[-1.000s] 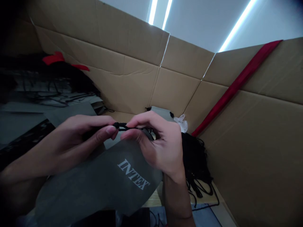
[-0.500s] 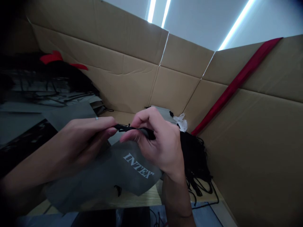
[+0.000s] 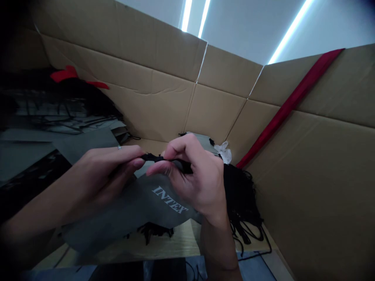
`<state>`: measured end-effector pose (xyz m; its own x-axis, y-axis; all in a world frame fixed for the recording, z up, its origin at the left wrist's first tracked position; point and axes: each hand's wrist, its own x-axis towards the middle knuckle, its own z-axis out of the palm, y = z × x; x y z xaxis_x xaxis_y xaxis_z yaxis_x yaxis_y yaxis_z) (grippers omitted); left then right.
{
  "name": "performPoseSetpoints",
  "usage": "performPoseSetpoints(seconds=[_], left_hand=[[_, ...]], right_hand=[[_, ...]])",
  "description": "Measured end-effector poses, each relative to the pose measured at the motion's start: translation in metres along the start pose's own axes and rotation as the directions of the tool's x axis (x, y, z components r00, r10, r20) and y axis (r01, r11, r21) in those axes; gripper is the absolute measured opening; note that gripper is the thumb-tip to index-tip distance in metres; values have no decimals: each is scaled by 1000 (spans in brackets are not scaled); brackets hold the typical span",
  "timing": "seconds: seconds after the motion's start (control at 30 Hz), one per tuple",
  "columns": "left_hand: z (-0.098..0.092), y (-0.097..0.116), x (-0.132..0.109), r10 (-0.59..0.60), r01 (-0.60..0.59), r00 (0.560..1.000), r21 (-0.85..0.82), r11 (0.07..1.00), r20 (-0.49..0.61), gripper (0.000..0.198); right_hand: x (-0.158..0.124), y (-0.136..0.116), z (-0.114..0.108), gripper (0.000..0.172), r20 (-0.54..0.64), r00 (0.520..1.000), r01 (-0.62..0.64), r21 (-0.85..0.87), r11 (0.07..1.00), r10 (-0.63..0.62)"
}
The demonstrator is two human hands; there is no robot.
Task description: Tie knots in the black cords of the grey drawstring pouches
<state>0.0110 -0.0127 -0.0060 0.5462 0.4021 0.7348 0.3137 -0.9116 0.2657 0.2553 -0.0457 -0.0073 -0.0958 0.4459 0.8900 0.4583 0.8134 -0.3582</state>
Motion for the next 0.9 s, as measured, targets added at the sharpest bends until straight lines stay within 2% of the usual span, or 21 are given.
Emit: performPoseSetpoints(seconds=[0.3,0.67,0.9], left_hand=[[1,1,1,15,-17,999,-32,999,-51,32],[0,3,2,23,-25,998,-30,999,-61,33],[-1,3,2,32,-35,996,-31,999,-81,32]], right_hand=[[-1,4,2,36,-27,1000,-11,4,1000,11],[-1,5,4,35,-10,999,-46,51,998,47],[-1,5,3,36,9,998,-62,137,989,62]])
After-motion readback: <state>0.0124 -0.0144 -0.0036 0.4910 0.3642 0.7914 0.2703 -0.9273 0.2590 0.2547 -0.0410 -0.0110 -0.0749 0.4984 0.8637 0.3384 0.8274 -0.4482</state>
